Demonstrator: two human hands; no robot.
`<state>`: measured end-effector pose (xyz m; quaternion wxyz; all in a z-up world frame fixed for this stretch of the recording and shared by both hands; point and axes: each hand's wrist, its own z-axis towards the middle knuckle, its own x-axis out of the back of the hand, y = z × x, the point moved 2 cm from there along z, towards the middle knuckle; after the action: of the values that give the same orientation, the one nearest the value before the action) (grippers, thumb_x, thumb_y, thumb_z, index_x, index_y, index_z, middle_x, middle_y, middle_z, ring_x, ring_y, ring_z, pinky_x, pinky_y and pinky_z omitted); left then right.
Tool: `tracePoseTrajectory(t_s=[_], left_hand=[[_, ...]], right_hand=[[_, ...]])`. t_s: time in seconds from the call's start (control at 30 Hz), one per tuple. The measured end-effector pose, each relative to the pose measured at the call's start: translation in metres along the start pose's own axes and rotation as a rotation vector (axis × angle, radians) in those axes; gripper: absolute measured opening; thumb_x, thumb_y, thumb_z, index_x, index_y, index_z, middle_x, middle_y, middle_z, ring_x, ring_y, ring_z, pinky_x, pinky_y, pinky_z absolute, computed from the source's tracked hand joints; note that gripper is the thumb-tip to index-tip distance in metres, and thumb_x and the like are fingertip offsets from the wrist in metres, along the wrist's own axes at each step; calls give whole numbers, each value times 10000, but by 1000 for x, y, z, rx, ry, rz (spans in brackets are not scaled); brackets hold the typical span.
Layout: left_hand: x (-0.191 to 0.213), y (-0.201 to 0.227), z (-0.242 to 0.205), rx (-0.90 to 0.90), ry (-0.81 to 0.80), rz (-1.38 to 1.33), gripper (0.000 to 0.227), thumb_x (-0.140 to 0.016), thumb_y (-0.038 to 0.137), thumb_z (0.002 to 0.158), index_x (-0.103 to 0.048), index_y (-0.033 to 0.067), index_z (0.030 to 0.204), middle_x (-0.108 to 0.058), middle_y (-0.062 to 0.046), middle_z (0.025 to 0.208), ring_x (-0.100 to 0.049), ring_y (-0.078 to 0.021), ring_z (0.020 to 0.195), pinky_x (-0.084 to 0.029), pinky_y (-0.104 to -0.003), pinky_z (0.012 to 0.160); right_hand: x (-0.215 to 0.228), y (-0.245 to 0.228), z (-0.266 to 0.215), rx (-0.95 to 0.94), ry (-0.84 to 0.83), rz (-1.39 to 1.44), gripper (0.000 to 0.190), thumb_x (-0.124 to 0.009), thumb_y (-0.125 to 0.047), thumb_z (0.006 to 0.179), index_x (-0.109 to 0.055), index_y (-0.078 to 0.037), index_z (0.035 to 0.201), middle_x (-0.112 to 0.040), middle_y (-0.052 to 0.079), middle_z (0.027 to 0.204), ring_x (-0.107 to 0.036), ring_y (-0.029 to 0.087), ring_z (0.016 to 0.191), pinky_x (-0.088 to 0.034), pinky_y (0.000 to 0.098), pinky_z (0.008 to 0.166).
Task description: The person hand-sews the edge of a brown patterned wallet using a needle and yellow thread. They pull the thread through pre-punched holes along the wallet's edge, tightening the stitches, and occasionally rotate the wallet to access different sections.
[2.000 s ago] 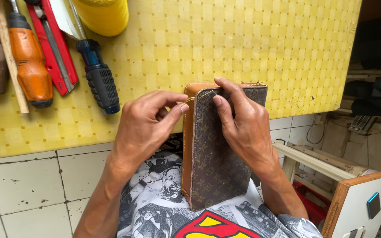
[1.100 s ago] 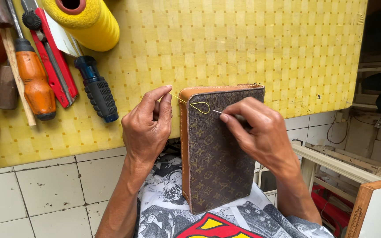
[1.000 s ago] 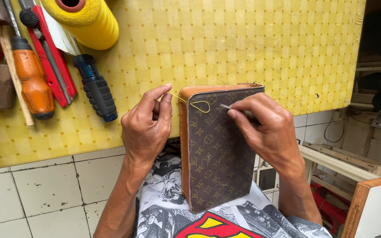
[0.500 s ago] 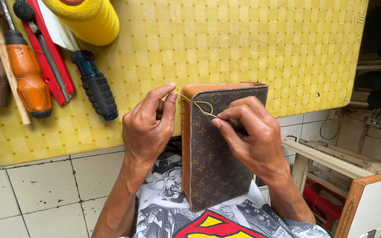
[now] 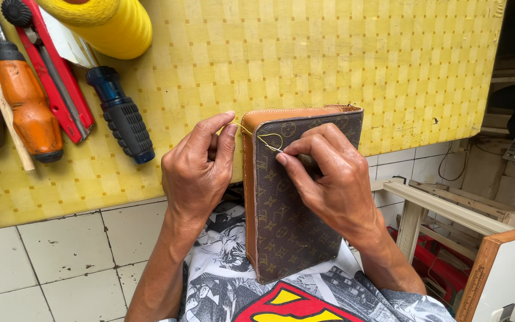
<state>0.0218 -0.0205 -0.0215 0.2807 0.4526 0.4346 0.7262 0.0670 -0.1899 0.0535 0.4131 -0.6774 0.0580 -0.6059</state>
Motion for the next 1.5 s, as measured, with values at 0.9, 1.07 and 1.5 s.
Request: tracePoseTrajectory(t_s=[0.9,1.07,1.5], left_hand=[[-2,7,-6,-22,52,45,136,-633,83,996,-639,48,1128,-598,-17,623,-627,-119,521,-505,-236,579],[-2,3,-8,-48,53,93,139,-653,88,988,-650,69,1126,-591,2,633,-586,-121,551,-502,-264,615],[-2,-1,-10,-60,48,144,136,-692,103,973,-671,76,1105,-531,3,667,-508,-153,579,-483,-300,600]], right_hand=[[17,14,-6,154,37,65,113,-756,-38,871,-650,-5,895,-602,117,869,-567,231,799,-470,325,724],[9,6,-5,116,110,-11,111,-750,-33,891,-640,-24,897,-585,101,867,-560,229,803,-460,320,733],[3,-2,-6,115,35,-36,90,-735,-58,896,-649,-34,891,-581,92,853,-537,240,788,-437,340,742]])
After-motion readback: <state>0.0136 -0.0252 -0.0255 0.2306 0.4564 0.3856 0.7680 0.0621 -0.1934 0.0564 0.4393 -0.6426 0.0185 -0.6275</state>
